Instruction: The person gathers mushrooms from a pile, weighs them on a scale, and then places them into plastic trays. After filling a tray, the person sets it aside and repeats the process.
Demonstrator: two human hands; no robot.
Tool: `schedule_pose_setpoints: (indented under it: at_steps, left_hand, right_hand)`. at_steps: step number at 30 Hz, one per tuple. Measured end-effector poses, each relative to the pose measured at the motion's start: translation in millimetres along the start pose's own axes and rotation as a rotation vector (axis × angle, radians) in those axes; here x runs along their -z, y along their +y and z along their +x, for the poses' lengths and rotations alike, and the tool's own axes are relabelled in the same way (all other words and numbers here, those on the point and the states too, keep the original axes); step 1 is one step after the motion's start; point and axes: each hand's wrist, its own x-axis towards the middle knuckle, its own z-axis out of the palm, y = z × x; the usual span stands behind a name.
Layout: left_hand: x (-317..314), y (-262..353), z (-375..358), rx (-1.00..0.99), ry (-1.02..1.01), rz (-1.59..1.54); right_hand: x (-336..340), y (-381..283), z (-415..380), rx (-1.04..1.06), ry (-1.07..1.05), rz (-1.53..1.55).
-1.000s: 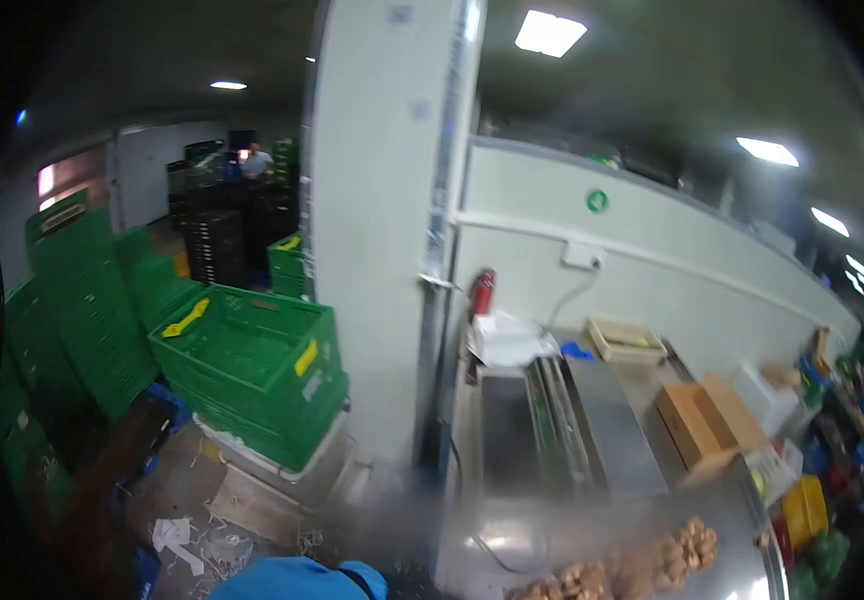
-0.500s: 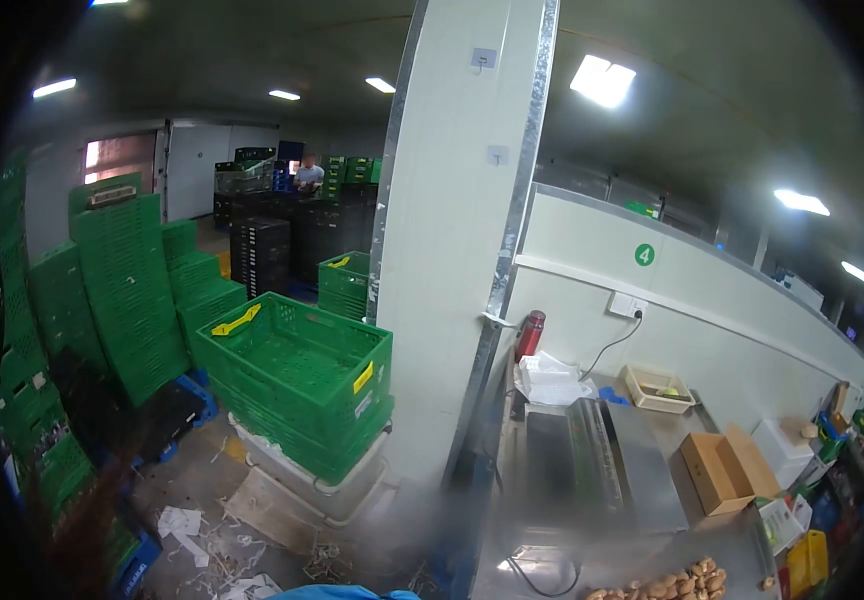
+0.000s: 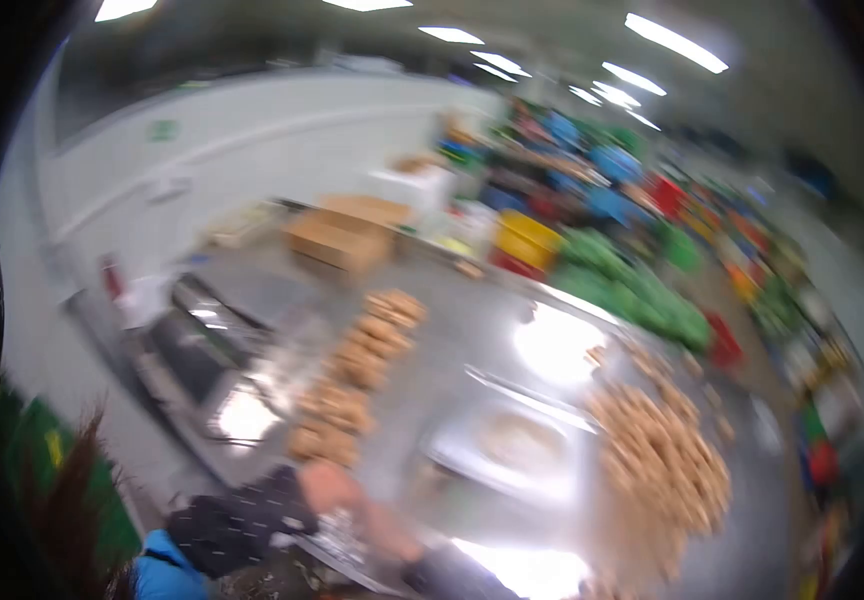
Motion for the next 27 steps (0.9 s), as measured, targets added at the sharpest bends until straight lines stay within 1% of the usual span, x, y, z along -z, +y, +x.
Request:
schedule_pose_setpoints:
  at_steps: [1, 2, 3, 4, 5, 6, 7, 8, 9, 10, 11, 12, 13, 14, 16, 17, 18, 19, 20, 21, 22, 24, 25, 27]
  left_hand:
    - [12.8, 28.0, 23.2, -0.031, 0.112, 0.095]
    - [26.6, 58.3, 42.3, -0.101, 0.206, 0.153]
    - [38.4, 74.5, 60.3, -0.121, 0.310, 0.041]
    - [54.1, 103.2, 80.0, -0.121, 0.435, 0.054]
    - [46.7, 124.1, 98.9, -0.167, 0.418, 0.018]
    - [38.4, 143.6, 111.5, -0.024, 0.465, -0.204]
    - [29.2, 158.8, 121.2, 0.138, 0.501, -0.415]
    - [6.5, 164.5, 131.7, 0.233, 0.316, -0.553]
    - [-16.4, 181.8, 147.7, 0.226, 0.301, -0.558]
    - [-33.1, 197.3, 160.2, 0.178, 0.225, -0.621]
    - [-49.9, 211.6, 171.3, 0.131, 0.151, -0.680]
    - [-67.9, 223.3, 180.9, 0.106, 0.037, -0.689]
    - [-90.6, 234.9, 189.5, 0.152, -0.076, -0.798]
    - [-112.6, 246.7, 197.8, 0.218, -0.191, -0.852]
    - [-169.2, 263.3, 212.5, 0.323, -0.420, -0.911]
    - [-196.4, 269.1, 218.1, 0.360, -0.534, -0.915]
    - [-207.3, 280.4, 226.8, 0.323, -0.530, -1.036]
    - [-217.9, 289.6, 234.5, 0.285, -0.522, -1.156]
    - [-251.3, 286.7, 237.9, 0.315, -0.587, -1.004]
    - [-254.0, 300.0, 247.9, 0.453, -0.621, -0.975]
    - [-285.8, 302.9, 252.7, 0.440, -0.549, -1.033]
    - [-311.7, 315.3, 262.0, 0.444, -0.379, -1.108]
    - [-317.9, 323.9, 267.6, 0.459, -0.389, -1.101]
    - [-334.6, 335.6, 278.8, 0.637, -0.413, -0.929]
  right_hand:
    - [42.5, -54.9, -11.2, -0.324, -0.025, 0.307]
    - [57.2, -61.7, -26.0, -0.313, 0.131, 0.324]
    - [70.3, -63.5, -40.7, -0.280, 0.267, 0.322]
    - [86.8, -56.3, -63.7, -0.327, 0.325, 0.315]
    - [100.7, -45.8, -88.8, -0.369, 0.434, 0.379]
    - [112.7, -39.5, -114.1, -0.403, 0.531, 0.447]
    - [136.9, -43.7, -147.1, -0.520, 0.600, 0.521]
    - [154.7, -23.8, -191.6, -0.562, 0.689, 0.602]
    - [166.2, 20.1, -248.0, -0.470, 0.846, 0.751]
    - [195.1, 7.8, -293.1, -0.580, 0.987, 0.573]
    - [218.3, 5.9, -337.6, -0.578, 1.128, 0.634]
    - [245.6, 7.9, -386.1, -0.695, 1.182, 0.525]
    - [263.2, 19.0, -438.2, -0.770, 1.251, 0.394]
    - [273.6, 22.2, -476.9, -0.700, 1.319, 0.197]
    - [293.2, 83.1, -587.7, -0.891, 1.403, -0.090]
    - [294.8, 102.7, -623.7, -1.039, 1.434, -0.375]
    - [297.2, 112.6, -651.8, -1.198, 1.444, -0.358]
    - [307.5, 78.4, -630.7, -1.378, 1.364, -0.372]
    - [304.0, 105.9, -658.5, -1.393, 1.275, -0.551]
    - [302.2, 124.6, -672.5, -1.401, 1.178, -0.726]
    - [302.7, 148.2, -682.7, -1.400, 1.161, -0.717]
    - [292.7, 172.8, -671.9, -1.160, 1.280, -0.202]
    - [284.8, 181.4, -662.2, -1.169, 1.272, -0.185]
    - [270.7, 192.8, -631.8, -0.989, 1.276, 0.088]
